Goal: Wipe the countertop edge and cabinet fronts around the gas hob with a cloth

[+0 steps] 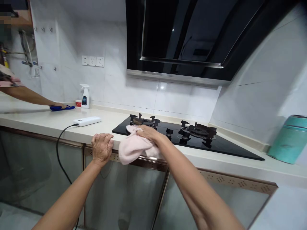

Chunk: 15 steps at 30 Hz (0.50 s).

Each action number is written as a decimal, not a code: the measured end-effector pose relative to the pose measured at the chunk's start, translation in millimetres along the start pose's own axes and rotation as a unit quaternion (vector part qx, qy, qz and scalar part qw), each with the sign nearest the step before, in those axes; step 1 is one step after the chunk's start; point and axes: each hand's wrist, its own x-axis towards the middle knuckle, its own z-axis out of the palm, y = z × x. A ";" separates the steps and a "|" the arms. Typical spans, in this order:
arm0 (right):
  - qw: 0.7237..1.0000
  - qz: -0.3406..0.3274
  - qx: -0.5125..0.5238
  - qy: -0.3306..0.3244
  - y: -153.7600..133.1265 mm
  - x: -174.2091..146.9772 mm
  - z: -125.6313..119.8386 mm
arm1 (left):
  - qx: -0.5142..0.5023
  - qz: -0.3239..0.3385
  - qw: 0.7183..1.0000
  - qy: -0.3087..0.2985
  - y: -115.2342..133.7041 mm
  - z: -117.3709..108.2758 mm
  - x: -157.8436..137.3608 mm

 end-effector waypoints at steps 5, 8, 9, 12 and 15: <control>0.995 0.091 0.020 0.038 70.0 -89.0 -30.8 | -0.011 -0.018 1.000 0.005 3.4 -0.8 1.0; 0.989 0.123 0.061 0.060 100.2 -124.9 -39.8 | -0.005 -0.025 0.999 0.019 6.3 0.5 1.8; 0.987 0.129 0.068 0.066 108.6 -133.2 -41.6 | -0.006 -0.027 0.999 0.023 6.8 0.8 2.0; 0.979 0.168 0.060 0.094 132.7 -152.8 -46.7 | -0.007 -0.031 0.999 0.020 6.6 1.2 2.2; 0.970 0.211 0.059 0.109 155.7 -172.3 -53.8 | -0.004 -0.029 1.000 0.010 5.1 1.6 1.7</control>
